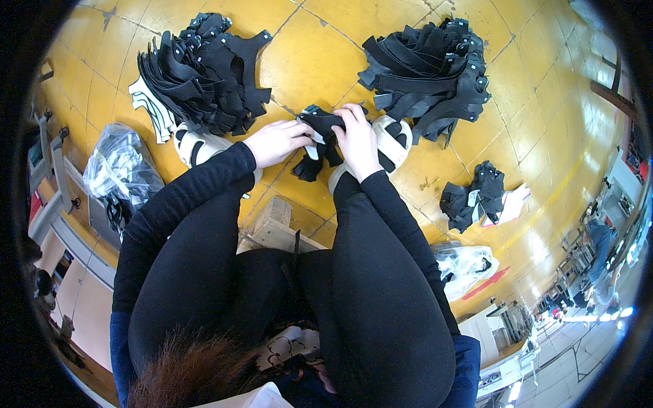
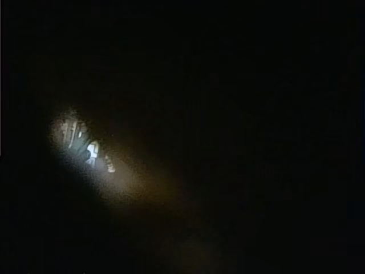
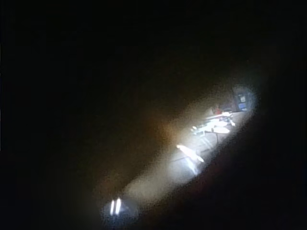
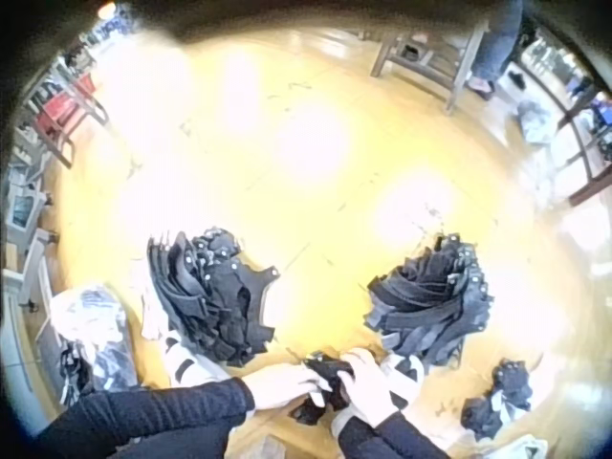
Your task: The person sits on the floor and sorts through piles of black fabric parts, picking them up, inspecting them, and stacking them into separate piles. The person handles the items one by one, occasionally bundling them with a rubber band.
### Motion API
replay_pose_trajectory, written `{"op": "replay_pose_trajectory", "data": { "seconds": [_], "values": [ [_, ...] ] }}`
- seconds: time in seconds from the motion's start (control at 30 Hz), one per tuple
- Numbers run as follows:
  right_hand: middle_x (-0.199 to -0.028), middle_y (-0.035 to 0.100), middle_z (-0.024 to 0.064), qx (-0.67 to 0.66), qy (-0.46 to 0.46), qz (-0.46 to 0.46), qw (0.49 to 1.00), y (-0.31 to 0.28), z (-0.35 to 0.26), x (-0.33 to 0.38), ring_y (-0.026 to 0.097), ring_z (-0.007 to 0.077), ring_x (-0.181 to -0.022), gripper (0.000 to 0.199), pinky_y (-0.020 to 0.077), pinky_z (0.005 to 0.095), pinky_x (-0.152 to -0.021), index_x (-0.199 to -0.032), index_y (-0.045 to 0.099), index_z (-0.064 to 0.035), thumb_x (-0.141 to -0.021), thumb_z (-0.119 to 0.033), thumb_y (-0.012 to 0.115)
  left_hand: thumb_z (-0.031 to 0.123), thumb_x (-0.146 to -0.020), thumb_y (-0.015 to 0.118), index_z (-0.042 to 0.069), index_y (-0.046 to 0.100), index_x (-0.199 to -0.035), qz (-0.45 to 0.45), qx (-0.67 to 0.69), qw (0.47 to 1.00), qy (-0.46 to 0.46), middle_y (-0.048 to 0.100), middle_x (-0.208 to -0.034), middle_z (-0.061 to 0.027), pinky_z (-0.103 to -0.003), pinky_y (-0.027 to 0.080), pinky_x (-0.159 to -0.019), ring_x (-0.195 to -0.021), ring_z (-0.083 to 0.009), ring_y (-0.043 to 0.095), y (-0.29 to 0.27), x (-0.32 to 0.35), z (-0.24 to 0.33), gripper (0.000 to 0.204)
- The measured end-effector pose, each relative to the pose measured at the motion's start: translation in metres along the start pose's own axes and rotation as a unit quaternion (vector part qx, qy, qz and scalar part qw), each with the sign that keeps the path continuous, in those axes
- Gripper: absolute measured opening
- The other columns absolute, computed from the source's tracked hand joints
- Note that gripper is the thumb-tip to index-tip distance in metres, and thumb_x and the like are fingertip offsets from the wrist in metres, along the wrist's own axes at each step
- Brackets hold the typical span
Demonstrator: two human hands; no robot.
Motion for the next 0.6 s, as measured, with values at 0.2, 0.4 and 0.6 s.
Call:
{"op": "replay_pose_trajectory", "data": {
  "seconds": [0.2,0.4,0.6],
  "values": [
    [-0.101,0.064,0.0071,0.049,-0.052,0.035,0.997,-0.003,-0.011,-0.003,0.066,0.0275,-0.087,0.014,0.0524,0.0361,-0.073,-0.083,0.06,-0.003,-0.077,-0.003,0.073,0.008,-0.084,0.061,0.013,0.063,-0.108,-0.061,-0.008,0.998,-0.007,0.06,-0.108,-0.0032,-0.035,0.046,-0.094,-0.11,-0.0218,0.059,0.006,-0.001,-0.001,0.025],
    [-0.077,0.063,0.0133,-0.062,-0.078,-0.071,0.993,0.009,-0.016,-0.003,0.064,0.0332,-0.081,0.013,0.0499,0.0407,-0.071,-0.074,0.052,-0.0017,-0.072,0.001,0.065,0.011,-0.081,0.068,0.012,0.059,-0.107,0.023,0.053,0.998,-0.041,0.061,-0.104,-0.0039,-0.036,0.045,-0.092,-0.103,-0.0256,0.061,-0.001,0.001,-0.008,0.028],
    [-0.082,0.065,0.0191,-0.114,0.008,-0.344,0.932,0.047,-0.014,0.026,0.066,0.0339,-0.082,0.019,0.0498,0.0403,-0.072,-0.076,0.054,-0.0002,-0.075,-0.006,0.072,0.01,-0.085,0.065,0.009,0.063,-0.107,-0.031,0.035,0.999,-0.008,0.062,-0.105,-0.0083,-0.039,0.046,-0.094,-0.101,-0.0279,0.064,0.008,0.005,-0.007,0.022]
  ]
}}
Point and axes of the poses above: each hand's wrist, its own x-axis away from the middle knuckle, its own y-axis out of the palm, z = x × y, the point moved 8 cm from there along -x, towards the middle knuckle
